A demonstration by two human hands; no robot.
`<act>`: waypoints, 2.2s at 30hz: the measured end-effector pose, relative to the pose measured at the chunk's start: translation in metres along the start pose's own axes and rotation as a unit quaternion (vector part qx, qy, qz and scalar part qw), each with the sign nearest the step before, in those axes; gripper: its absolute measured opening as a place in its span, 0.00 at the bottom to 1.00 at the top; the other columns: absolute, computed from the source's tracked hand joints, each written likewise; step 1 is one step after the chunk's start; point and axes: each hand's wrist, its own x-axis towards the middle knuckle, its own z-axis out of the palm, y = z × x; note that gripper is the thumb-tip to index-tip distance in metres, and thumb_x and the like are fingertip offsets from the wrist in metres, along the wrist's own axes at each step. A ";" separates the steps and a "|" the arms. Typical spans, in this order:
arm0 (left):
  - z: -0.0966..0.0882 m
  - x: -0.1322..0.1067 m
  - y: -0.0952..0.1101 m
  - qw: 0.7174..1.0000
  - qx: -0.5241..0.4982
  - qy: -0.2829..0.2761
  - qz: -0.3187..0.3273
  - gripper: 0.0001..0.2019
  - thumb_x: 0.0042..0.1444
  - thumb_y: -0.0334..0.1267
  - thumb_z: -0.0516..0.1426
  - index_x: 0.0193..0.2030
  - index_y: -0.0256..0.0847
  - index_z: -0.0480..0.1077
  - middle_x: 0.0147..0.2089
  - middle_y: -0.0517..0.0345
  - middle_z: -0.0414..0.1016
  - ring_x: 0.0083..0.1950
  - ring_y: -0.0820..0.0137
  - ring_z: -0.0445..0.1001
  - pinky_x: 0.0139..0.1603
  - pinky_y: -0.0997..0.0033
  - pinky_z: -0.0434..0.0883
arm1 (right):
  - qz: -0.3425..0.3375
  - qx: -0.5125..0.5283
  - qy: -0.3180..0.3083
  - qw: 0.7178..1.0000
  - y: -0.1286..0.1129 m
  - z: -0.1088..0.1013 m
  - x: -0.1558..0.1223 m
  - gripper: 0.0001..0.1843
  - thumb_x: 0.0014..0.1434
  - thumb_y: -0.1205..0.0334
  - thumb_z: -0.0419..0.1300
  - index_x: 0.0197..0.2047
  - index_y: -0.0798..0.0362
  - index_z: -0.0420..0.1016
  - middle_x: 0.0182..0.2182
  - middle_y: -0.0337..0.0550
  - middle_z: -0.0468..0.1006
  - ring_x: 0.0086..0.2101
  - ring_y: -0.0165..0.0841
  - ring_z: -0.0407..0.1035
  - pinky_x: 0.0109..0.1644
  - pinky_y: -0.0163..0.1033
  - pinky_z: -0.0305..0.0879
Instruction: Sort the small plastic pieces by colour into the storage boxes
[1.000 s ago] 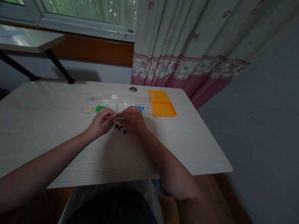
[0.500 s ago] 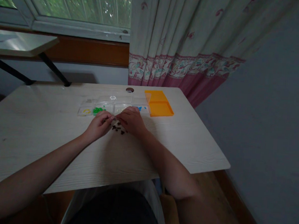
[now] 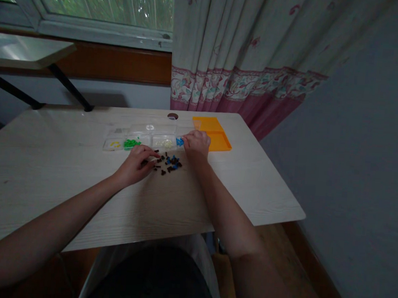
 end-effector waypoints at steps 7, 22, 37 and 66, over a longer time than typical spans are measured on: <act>0.004 -0.002 0.002 0.995 0.051 -0.074 0.048 0.21 0.61 0.41 0.56 0.61 0.46 0.67 0.60 0.47 0.63 0.61 0.55 0.61 0.61 0.50 0.62 | 0.023 -0.004 0.004 1.000 -0.004 -0.004 -0.001 0.15 0.67 0.56 0.53 0.40 0.49 0.82 0.42 0.46 0.78 0.46 0.43 0.63 0.50 0.47 0.55; 0.002 -0.003 0.007 0.991 0.089 -0.085 0.051 0.14 0.61 0.40 0.57 0.53 0.47 0.71 0.60 0.49 0.63 0.62 0.56 0.61 0.62 0.49 0.63 | 0.002 0.009 -0.005 1.000 -0.010 -0.004 -0.002 0.18 0.68 0.54 0.51 0.38 0.50 0.81 0.40 0.44 0.79 0.45 0.40 0.65 0.52 0.46 0.54; 0.002 -0.003 0.009 0.994 0.068 -0.074 0.045 0.12 0.59 0.35 0.55 0.50 0.42 0.72 0.57 0.46 0.65 0.59 0.55 0.63 0.61 0.49 0.64 | -0.021 0.012 0.009 1.000 -0.009 -0.001 -0.002 0.18 0.68 0.53 0.52 0.36 0.49 0.81 0.38 0.44 0.80 0.43 0.40 0.66 0.50 0.45 0.55; 0.003 0.000 0.005 0.996 0.056 -0.054 0.036 0.07 0.62 0.38 0.54 0.39 0.39 0.73 0.49 0.47 0.71 0.54 0.58 0.67 0.57 0.53 0.65 | -0.036 0.031 0.002 0.999 -0.010 0.001 -0.002 0.19 0.68 0.52 0.51 0.36 0.49 0.81 0.37 0.44 0.79 0.43 0.40 0.67 0.51 0.45 0.56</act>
